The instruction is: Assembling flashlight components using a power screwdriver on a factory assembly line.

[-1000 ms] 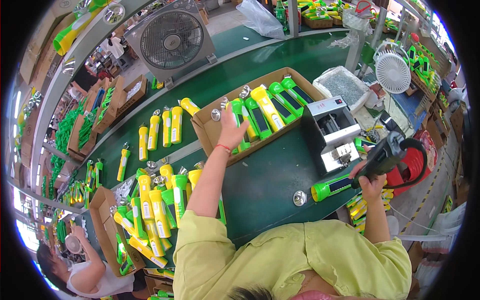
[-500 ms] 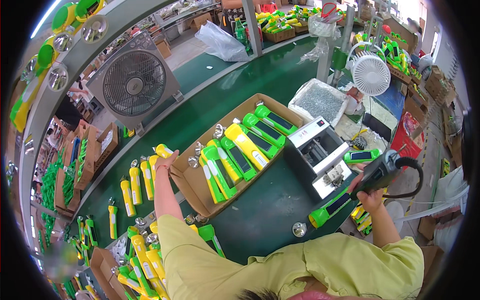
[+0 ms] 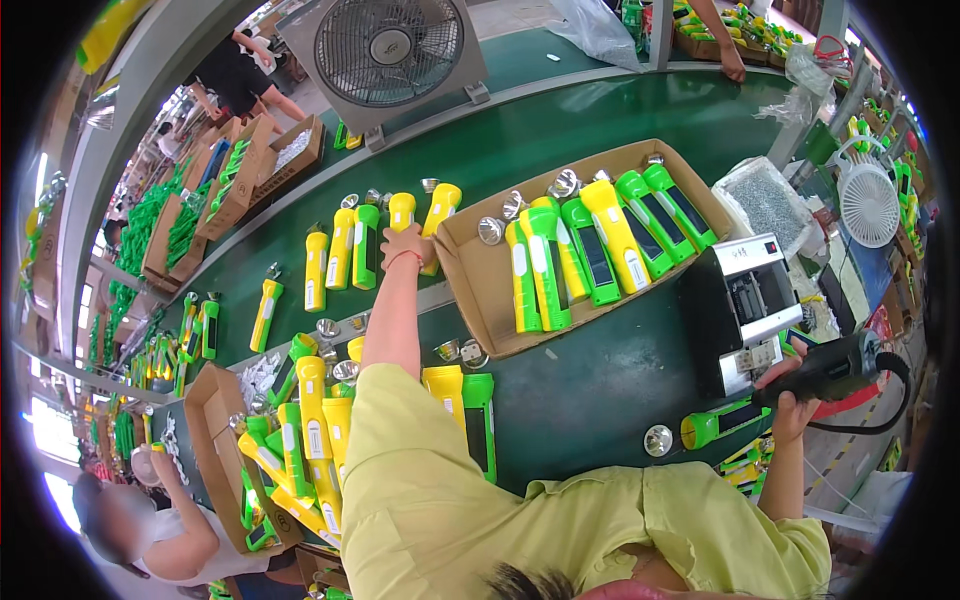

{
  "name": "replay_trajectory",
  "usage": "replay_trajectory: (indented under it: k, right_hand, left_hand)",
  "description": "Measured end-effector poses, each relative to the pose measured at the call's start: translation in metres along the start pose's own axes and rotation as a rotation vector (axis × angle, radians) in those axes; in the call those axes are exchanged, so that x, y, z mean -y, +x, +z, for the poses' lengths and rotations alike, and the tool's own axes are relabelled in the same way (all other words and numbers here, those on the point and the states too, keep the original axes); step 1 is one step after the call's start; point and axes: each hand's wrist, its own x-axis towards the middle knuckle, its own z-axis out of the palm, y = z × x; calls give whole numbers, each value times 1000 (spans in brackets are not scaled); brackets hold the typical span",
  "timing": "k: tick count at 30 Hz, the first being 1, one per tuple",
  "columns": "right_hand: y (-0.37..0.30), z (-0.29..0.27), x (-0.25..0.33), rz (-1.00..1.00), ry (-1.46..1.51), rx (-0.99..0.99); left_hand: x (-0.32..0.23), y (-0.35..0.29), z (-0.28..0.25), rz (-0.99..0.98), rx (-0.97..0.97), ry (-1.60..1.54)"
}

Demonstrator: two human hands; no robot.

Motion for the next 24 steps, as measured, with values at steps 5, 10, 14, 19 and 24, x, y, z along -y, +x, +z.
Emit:
replay_trajectory:
  k: [5, 10, 14, 19, 24]
  right_hand:
    - [-2, 3, 15, -34, -12, 87]
    - [1, -2, 29, -103, 19, -35]
    - [13, 5, 56, -63, 176, -3]
    - [11, -15, 51, -182, 291, 99]
    - [11, -15, 69, -137, 591, 177]
  left_hand:
    - [31, 23, -18, 113, -35, 57]
    - [30, -52, -108, 222, -334, -107]
    - [33, -184, -127, 429, -187, -535]
    - [40, -331, -35, 672, 302, -659]
    - [32, -377, 70, 638, -76, -342]
